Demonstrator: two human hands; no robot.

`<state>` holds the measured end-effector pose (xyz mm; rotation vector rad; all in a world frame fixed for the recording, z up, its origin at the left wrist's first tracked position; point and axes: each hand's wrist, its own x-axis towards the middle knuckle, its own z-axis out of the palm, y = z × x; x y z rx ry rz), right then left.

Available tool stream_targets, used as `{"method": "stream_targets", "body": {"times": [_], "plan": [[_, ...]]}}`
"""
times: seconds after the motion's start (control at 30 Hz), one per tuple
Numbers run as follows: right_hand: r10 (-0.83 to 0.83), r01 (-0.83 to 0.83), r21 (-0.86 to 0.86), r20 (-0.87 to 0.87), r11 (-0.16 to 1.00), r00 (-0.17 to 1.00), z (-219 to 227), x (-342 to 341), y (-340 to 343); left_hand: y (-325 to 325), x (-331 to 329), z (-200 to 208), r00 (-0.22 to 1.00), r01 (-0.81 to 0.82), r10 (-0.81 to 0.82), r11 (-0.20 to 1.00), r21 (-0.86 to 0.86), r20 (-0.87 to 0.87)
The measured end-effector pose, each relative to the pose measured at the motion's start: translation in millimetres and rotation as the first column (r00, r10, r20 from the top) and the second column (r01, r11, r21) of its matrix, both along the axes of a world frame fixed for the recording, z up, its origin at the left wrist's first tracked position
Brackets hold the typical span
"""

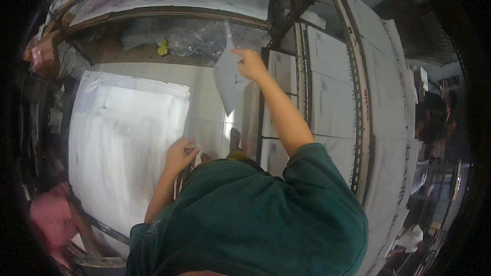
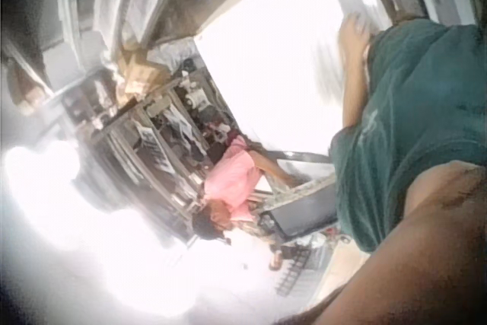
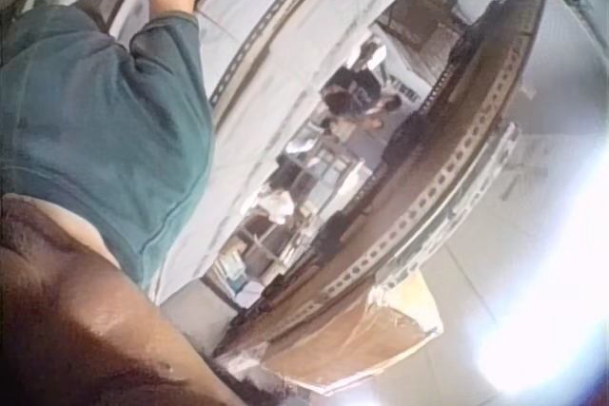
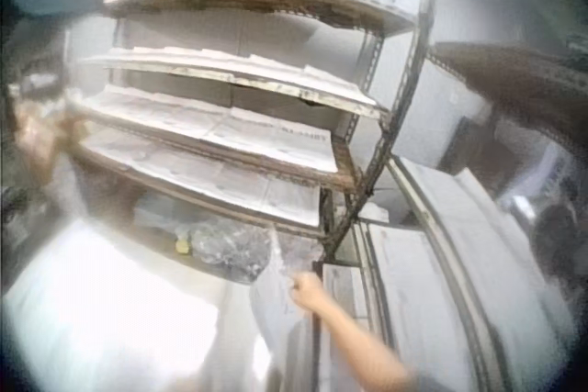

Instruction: The person repeatedly picks up white printed sheets from a table, carries them to a nearby rack, and places them on the rack. A coworker operates a screen printing press in the background.

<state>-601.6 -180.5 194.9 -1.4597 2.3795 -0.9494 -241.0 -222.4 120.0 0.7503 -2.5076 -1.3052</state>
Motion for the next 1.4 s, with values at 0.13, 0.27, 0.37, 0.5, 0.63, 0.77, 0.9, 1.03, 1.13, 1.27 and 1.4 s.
{"method": "stream_targets", "body": {"times": [0.13,0.27,0.37,0.5,0.63,0.77,0.9,1.03,1.13,1.27,1.4], "plan": [[0.041,-0.045,0.106,0.035,0.993,0.999,-30,-15,-10,2,-30,-13,0.997,0.075,-0.077,0.995,0.066,0.021],[-0.035,0.024,0.071,0.171,0.997,0.985,-31,-102,25,12,-50,-34,0.971,0.155,-0.18,0.975,0.159,0.157],[-0.131,0.141,-0.053,0.168,0.989,0.977,-25,-202,101,22,-51,-66,0.962,0.153,-0.209,0.945,0.288,0.174],[-0.561,0.562,-0.012,0.042,0.827,0.827,-38,-349,253,36,-47,-124,0.913,0.123,-0.265,0.903,0.413,0.309],[-0.706,0.732,-0.148,0.196,0.665,0.681,-83,-447,397,45,-48,-168,0.645,0.061,-0.269,0.951,0.303,0.715],[-0.898,0.89,-0.136,0.013,0.434,0.44,-105,-495,465,49,-53,-179,0.702,0.005,-0.305,0.906,0.423,0.643],[-0.26,0.821,0.11,-0.918,0.56,0.3,-122,-523,500,46,-68,-188,0.65,-0.064,-0.299,0.895,0.442,0.699],[-0.257,0.833,0.142,-0.912,0.534,0.32,-134,-559,540,46,-82,-193,0.681,0.008,-0.286,0.923,0.384,0.674],[-0.669,0.696,-0.035,-0.311,0.718,0.675,-138,-574,556,46,-95,-196,0.641,0.016,-0.303,0.924,0.383,0.705],[-0.298,0.744,0.171,-0.841,0.646,0.452,-133,-562,546,47,-100,-203,0.645,0.014,-0.317,0.915,0.403,0.695],[-0.251,0.813,0.205,-0.885,0.545,0.392,-132,-554,527,47,-89,-212,0.712,0.042,-0.294,0.924,0.38,0.637]]}}
